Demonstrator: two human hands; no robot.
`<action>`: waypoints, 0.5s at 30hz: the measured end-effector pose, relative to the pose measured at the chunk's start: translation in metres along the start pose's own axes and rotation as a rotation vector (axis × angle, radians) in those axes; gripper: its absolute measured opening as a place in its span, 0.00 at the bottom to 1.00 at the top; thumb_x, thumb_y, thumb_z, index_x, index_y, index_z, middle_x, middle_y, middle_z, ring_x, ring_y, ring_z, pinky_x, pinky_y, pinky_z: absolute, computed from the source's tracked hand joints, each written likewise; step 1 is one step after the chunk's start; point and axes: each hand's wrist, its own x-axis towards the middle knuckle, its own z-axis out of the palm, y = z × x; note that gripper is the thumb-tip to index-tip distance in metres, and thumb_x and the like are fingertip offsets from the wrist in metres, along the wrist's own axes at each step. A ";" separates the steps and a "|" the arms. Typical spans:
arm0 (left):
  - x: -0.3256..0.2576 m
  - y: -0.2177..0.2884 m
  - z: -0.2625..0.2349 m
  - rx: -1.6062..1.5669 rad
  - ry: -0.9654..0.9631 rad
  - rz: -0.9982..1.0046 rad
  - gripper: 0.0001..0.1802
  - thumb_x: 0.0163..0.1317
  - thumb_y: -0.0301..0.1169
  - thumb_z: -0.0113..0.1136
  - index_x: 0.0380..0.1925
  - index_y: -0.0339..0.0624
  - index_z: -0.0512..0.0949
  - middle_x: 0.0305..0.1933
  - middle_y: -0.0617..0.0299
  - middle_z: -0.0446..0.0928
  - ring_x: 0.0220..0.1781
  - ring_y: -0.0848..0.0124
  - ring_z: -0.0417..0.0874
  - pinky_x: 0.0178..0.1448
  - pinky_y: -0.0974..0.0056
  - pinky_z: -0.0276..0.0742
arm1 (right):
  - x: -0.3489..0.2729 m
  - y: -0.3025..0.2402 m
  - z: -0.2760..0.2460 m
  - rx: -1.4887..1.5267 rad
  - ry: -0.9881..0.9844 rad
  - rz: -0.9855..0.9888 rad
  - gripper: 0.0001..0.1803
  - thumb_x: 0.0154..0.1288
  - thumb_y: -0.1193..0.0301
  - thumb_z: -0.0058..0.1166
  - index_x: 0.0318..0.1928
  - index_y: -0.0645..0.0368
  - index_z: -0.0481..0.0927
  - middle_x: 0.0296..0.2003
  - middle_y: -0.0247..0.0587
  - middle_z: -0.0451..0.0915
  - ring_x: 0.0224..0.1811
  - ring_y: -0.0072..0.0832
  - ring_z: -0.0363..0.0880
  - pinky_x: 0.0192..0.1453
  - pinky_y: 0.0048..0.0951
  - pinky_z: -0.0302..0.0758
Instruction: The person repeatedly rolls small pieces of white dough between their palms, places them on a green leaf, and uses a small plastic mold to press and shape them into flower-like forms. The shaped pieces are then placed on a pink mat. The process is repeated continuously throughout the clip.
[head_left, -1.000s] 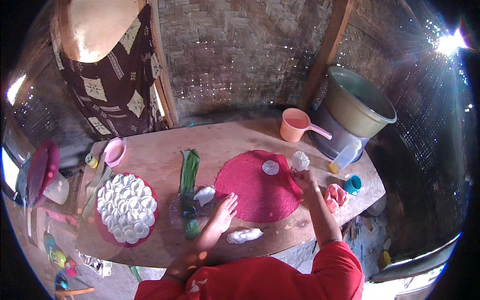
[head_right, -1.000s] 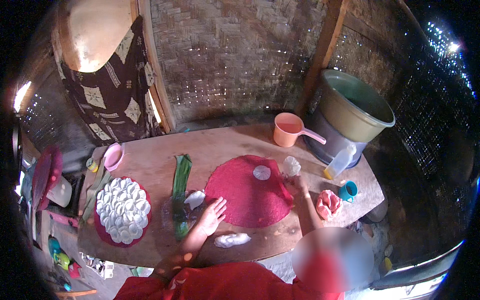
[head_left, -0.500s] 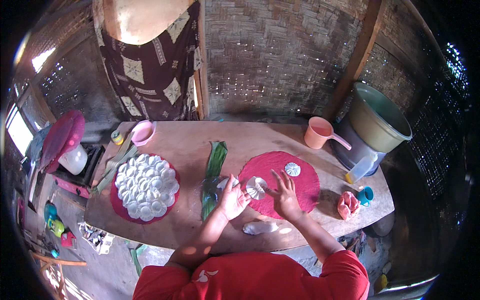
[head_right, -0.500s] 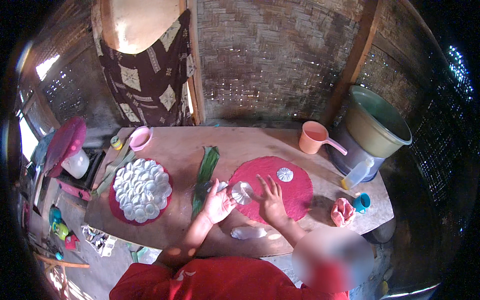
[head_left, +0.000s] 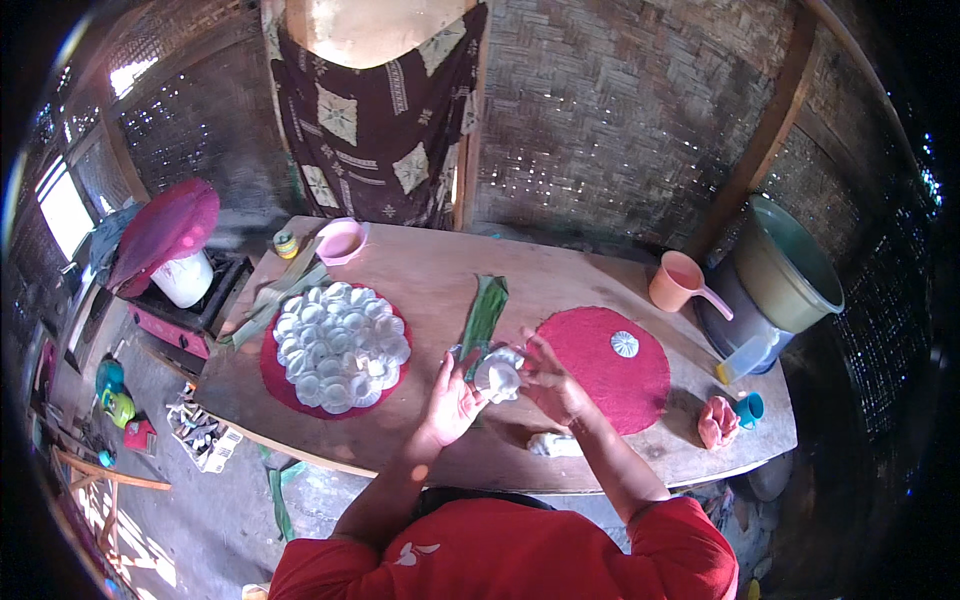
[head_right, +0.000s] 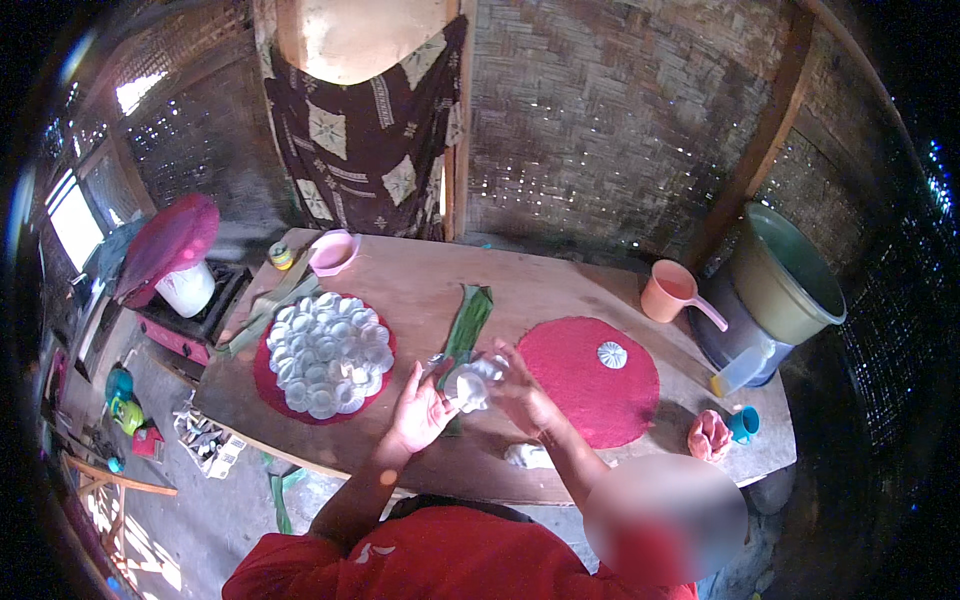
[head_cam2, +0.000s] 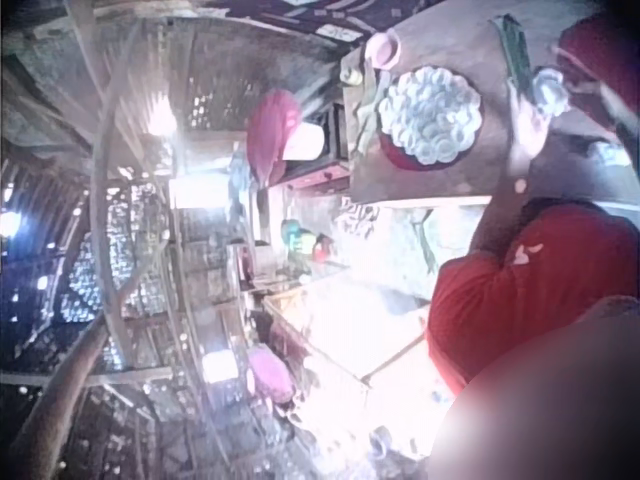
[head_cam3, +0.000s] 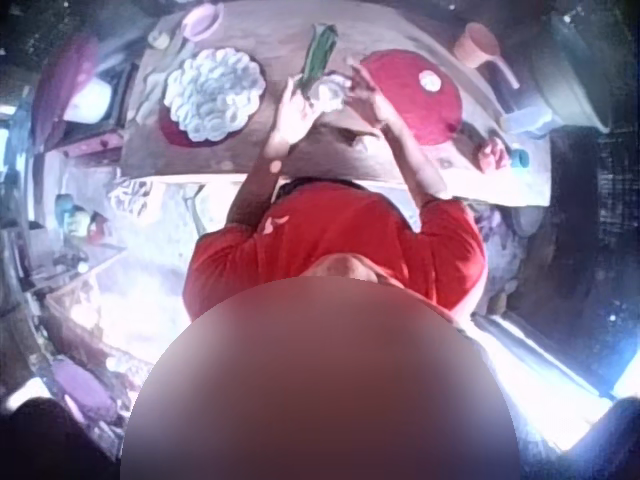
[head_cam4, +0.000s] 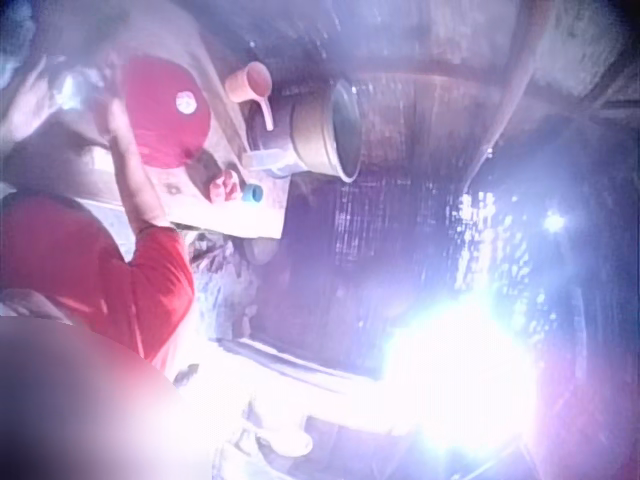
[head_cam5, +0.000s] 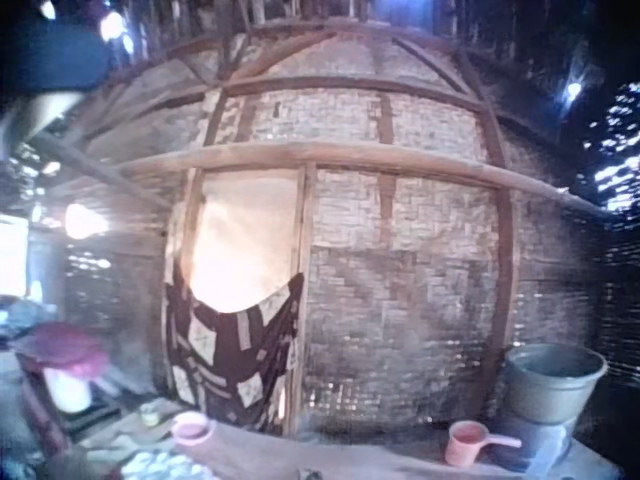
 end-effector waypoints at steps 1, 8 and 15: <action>-0.004 0.003 -0.002 0.028 0.010 0.038 0.37 0.69 0.61 0.35 0.68 0.49 0.58 0.65 0.53 0.67 0.67 0.63 0.68 0.72 0.54 0.57 | 0.008 0.008 0.008 -0.103 0.083 0.050 0.36 0.59 0.83 0.54 0.67 0.55 0.57 0.60 0.48 0.66 0.61 0.36 0.67 0.64 0.38 0.66; -0.061 0.034 -0.003 1.249 0.187 0.547 0.30 0.73 0.34 0.37 0.71 0.37 0.47 0.65 0.43 0.62 0.64 0.60 0.68 0.66 0.59 0.62 | 0.059 0.046 0.054 -0.655 0.087 0.052 0.41 0.55 0.81 0.64 0.66 0.58 0.57 0.43 0.39 0.74 0.44 0.25 0.76 0.49 0.25 0.74; -0.089 0.071 -0.042 1.203 0.278 0.900 0.37 0.72 0.42 0.39 0.70 0.31 0.41 0.72 0.36 0.50 0.74 0.49 0.55 0.73 0.54 0.52 | 0.116 0.061 0.119 -1.183 -0.099 -0.054 0.42 0.52 0.80 0.65 0.66 0.58 0.57 0.35 0.37 0.75 0.34 0.21 0.74 0.40 0.25 0.72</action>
